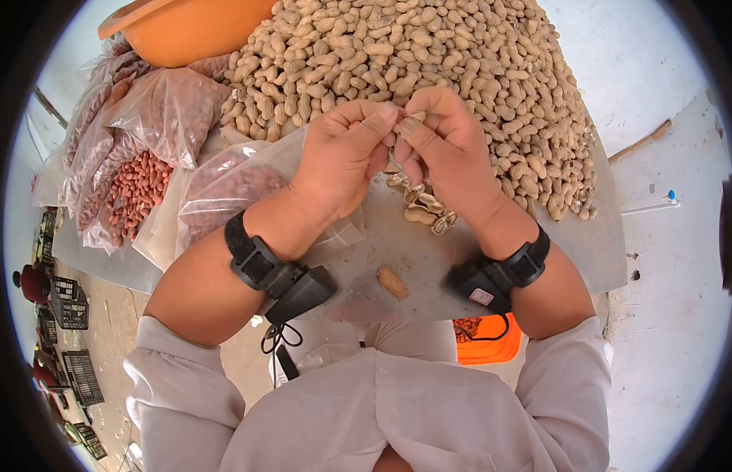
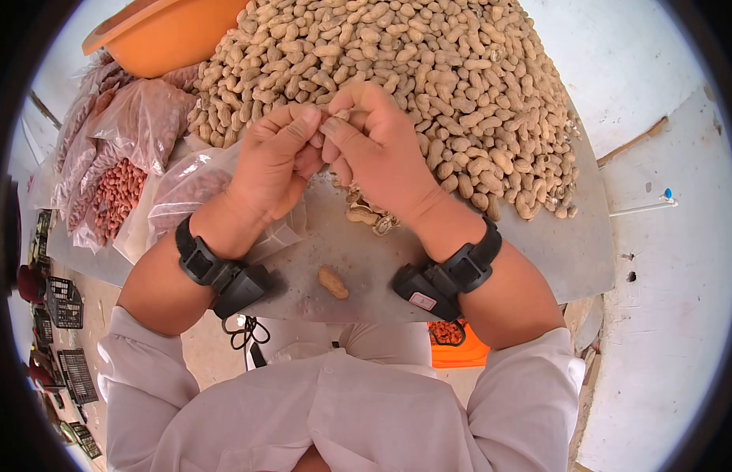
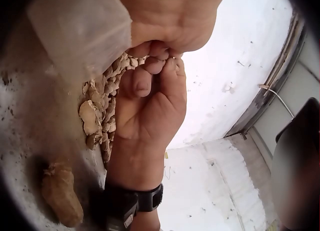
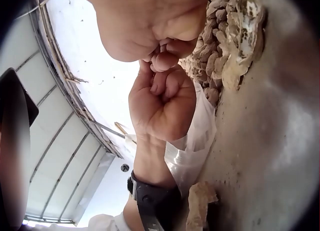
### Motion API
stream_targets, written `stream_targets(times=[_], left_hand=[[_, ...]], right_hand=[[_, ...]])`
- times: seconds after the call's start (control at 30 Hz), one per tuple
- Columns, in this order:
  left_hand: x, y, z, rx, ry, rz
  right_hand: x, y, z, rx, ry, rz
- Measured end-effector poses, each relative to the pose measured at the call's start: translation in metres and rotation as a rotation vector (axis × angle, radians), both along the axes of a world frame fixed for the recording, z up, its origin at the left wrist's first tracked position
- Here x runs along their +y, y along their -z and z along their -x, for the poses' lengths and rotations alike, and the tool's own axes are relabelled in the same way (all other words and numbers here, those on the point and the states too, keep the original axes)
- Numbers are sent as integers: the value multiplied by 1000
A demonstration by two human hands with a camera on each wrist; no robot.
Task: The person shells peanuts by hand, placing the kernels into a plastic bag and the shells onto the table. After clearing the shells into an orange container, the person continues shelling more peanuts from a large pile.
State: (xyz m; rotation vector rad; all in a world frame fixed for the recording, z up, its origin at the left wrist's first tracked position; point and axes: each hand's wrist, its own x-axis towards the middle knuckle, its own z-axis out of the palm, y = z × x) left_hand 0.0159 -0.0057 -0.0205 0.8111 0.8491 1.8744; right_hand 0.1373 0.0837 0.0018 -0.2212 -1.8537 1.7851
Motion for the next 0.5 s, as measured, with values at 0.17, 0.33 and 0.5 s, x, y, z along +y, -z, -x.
stream_targets(times=[0.17, 0.33, 0.5], left_hand=[[-5, -7, -1, -81, 70, -25], [-4, -7, -1, -117, 104, -4], [-3, -6, 3, -294, 205, 66]], right_hand=[[7, 4, 0, 86, -101, 148], [7, 0, -1, 107, -13, 86], [4, -2, -1, 120, 115, -330]])
